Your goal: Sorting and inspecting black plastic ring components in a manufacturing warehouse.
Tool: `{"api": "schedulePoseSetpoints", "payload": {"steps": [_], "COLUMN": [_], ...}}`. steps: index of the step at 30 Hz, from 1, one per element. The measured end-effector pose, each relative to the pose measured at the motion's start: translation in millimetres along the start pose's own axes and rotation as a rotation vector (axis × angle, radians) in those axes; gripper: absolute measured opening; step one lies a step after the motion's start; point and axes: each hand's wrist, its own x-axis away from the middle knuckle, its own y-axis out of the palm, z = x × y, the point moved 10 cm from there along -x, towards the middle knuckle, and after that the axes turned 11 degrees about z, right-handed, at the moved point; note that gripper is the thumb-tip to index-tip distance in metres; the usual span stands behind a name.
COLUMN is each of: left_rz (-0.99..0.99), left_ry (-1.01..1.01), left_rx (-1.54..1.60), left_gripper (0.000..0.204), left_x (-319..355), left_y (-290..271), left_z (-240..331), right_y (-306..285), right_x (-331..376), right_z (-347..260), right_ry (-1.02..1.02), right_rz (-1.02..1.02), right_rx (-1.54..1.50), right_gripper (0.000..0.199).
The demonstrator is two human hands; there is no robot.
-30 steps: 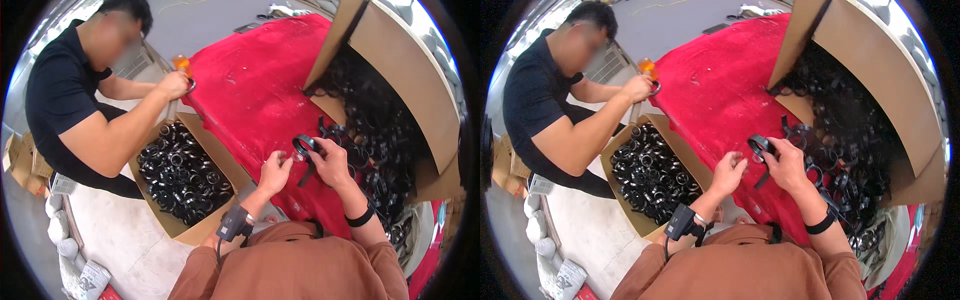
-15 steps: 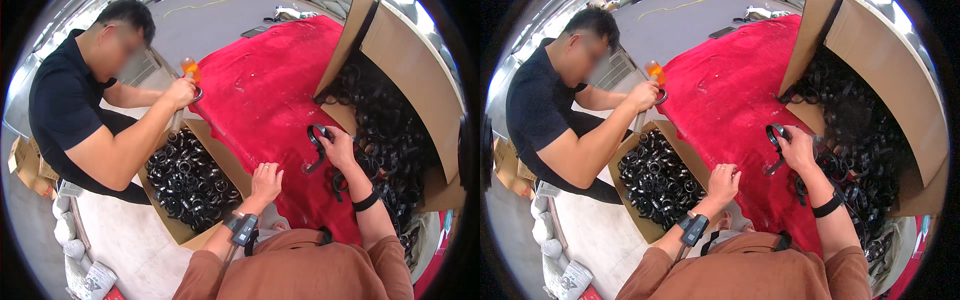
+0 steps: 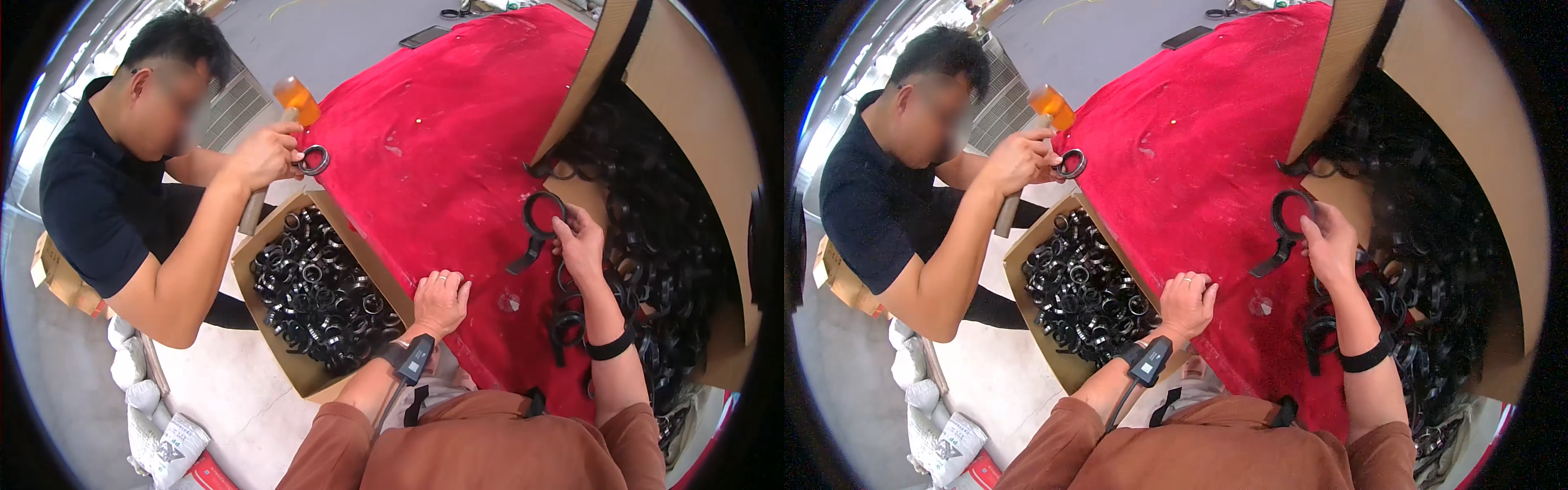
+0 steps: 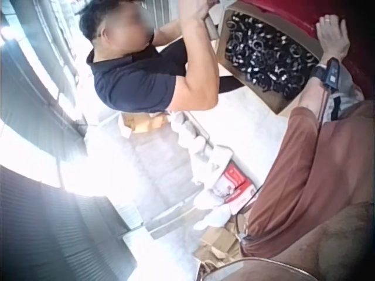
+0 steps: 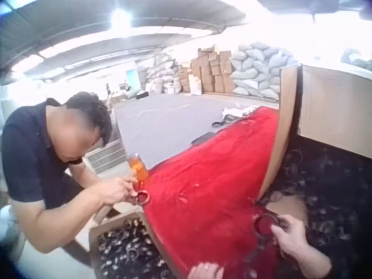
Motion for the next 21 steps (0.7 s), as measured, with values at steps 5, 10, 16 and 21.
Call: {"api": "schedulePoseSetpoints", "payload": {"steps": [5,10,16,21], "left_rz": [-0.041,-0.071,-0.06,-0.044], "left_ry": [0.003,0.006,0.009,0.017], "left_rx": [-0.017,-0.005,0.004,-0.001], "left_gripper": [0.013,0.013,0.013,0.011], "left_x": [-3,-3,-6,-4], "left_y": [2,5,4,2], "left_z": [1,1,0,1], "right_y": [8,14,10,18], "right_x": [-24,-32,-19,4], "right_z": [35,45,-2,14], "right_ry": [0.095,0.159,-0.252,0.052], "right_rz": [0.013,0.029,0.126,-0.021], "right_rx": [-0.024,-0.032,0.118,0.029], "right_gripper": [0.031,0.031,0.031,0.032]}}
